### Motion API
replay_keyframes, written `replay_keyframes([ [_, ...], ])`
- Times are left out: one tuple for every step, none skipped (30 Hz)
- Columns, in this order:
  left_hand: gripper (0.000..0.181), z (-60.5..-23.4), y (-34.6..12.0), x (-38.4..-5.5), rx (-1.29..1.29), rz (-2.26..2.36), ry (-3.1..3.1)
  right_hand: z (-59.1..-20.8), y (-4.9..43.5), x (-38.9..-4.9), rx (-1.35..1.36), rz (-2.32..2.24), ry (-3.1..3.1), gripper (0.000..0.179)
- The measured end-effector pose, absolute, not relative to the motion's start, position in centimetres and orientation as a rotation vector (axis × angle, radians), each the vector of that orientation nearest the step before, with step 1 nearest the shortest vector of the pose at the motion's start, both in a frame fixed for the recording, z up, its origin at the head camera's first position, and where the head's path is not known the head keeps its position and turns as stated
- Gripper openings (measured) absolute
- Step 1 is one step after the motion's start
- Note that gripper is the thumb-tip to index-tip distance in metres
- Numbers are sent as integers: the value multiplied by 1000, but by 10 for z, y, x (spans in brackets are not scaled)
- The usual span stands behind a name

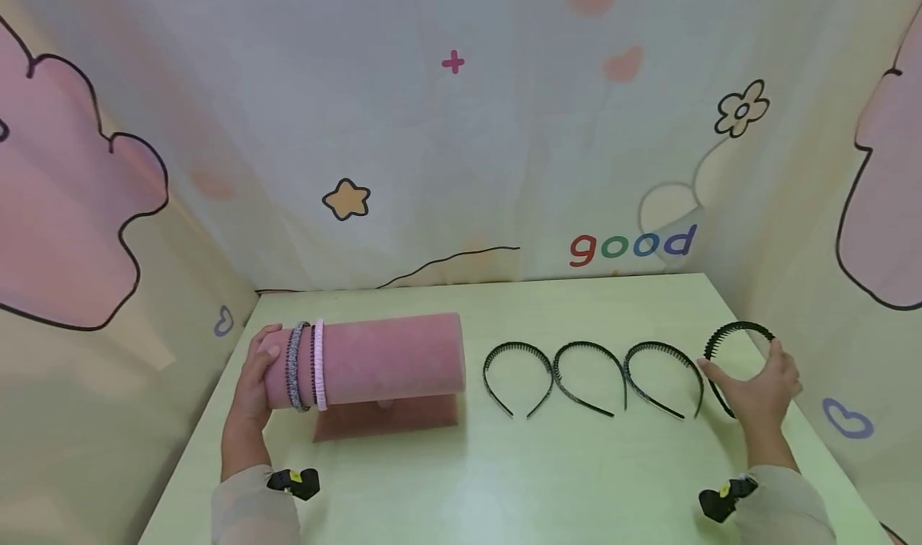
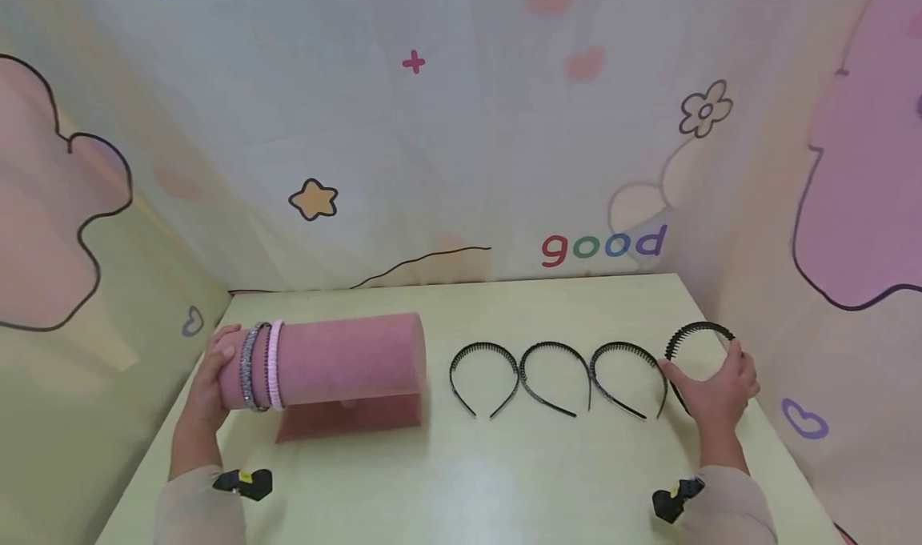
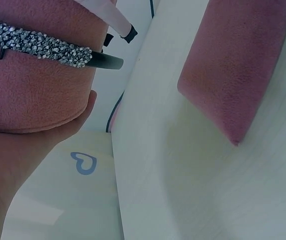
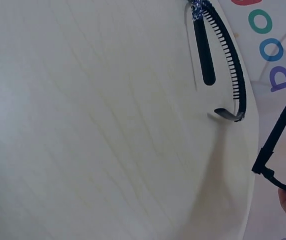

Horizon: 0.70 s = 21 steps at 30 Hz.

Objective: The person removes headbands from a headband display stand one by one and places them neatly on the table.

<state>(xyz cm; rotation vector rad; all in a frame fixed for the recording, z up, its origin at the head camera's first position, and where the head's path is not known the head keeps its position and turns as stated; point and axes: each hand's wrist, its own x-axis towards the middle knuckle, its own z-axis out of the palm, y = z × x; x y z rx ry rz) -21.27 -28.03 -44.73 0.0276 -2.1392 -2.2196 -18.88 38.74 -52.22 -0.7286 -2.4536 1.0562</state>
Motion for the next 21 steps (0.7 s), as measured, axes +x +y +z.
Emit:
replay_keyframes([
  [45,-447,-280,-212,29,-2220,-2136,-523,390,-190,-746,1044,-2470,110],
  [46,-446,-279,-212,31,-2220,-2135,-523,392,-191,-766,1029,-2486,111],
  [46,-446,-279,-212,36,-2220,-2139,-524,394,-192,-786,1021,-2502,112],
  [46,-447,-279,-213,36,-2221,-2138,-524,396,-193,-805,1011,-2516,112],
  [46,-447,-279,-213,36,-2221,-2136,-525,397,-194,-820,1003,-2527,112],
  [45,-448,-280,-214,40,-2221,-2136,-526,399,-195,-834,1001,-2533,112],
  [44,-449,-281,-215,44,-2221,-2135,-527,401,-195,-845,1000,-2540,113],
  [43,-451,-281,-216,53,-2221,-2133,-527,403,-195,-852,1004,-2547,113],
  [42,-453,-282,-217,60,-2221,-2131,-529,404,-195,-857,1006,-2553,113],
  [43,-455,-283,-218,64,-2221,-2130,-530,406,-195,-861,1010,-2556,113],
  [43,-456,-284,-219,74,-2217,-2132,-532,407,-195,-863,1018,-2558,113],
  [43,-458,-285,-220,79,-2212,-2134,-533,409,-195,-864,1028,-2562,114],
  [43,-460,-285,-221,83,-2210,-2136,-535,411,-195,-868,1029,-2567,113],
  [44,-460,-285,-221,81,-2207,-2140,-537,412,-195,-873,1026,-2570,112],
  [44,-461,-285,-221,80,-2207,-2142,-539,414,-194,-880,1023,-2571,112],
  [44,-461,-285,-222,78,-2206,-2147,-541,415,-193,-887,1023,-2567,110],
  [44,-461,-285,-221,82,-2203,-2153,-543,416,-192,-894,1020,-2566,109],
  [44,-460,-284,-221,81,-2202,-2153,-545,416,-192,-901,1015,-2562,108],
  [43,-458,-284,-220,81,-2202,-2155,-547,417,-191,-905,1005,-2557,108],
  [43,-457,-283,-219,77,-2202,-2151,-550,417,-190,-907,1003,-2548,107],
  [43,-455,-282,-218,75,-2201,-2149,-552,417,-190,-906,1003,-2540,107],
])
